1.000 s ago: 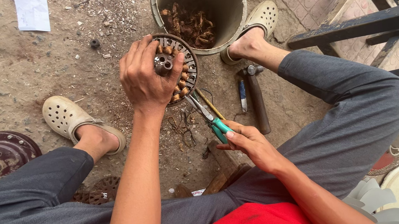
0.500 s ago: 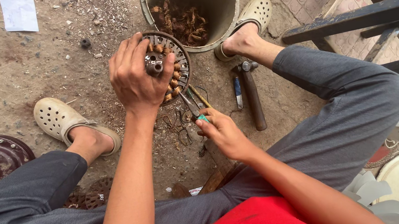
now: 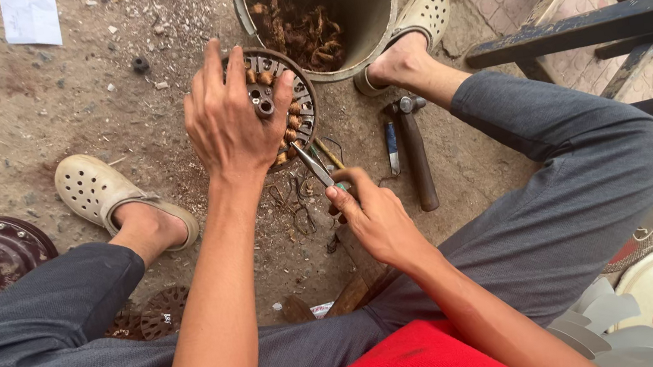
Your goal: The person uses pliers to pull and cut copper wire coils from a circular metal rotor component. The removed wire pieces are dropped into a nearby bucket. The person rotates the rotor to access different sections of wire.
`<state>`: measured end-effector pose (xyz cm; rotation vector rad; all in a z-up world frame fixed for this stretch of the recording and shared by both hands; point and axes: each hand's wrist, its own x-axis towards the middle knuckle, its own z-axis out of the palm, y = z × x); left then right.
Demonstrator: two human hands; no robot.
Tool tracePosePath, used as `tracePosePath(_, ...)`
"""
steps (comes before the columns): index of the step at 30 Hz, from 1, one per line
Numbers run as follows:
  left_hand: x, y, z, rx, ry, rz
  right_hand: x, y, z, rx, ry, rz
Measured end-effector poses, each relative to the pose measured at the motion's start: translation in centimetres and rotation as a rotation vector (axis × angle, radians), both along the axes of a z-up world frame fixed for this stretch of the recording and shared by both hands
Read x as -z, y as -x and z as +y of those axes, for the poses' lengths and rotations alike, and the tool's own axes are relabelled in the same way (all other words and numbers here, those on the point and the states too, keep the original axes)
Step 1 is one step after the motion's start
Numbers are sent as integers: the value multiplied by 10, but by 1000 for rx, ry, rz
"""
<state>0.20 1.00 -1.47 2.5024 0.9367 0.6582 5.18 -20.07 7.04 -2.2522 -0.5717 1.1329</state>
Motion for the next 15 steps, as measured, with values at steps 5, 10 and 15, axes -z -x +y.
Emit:
tracePosePath(5, -6, -1, -2, -8, 39, -3, 32, -9, -9, 80, 91, 339)
tracePosePath(10, -9, -1, -3, -21, 39, -18, 56, -15, -13, 238, -84, 1009)
tracePosePath(15, -14, -1, -3, -29, 50, -30, 60, -11, -12, 426, -254, 1817)
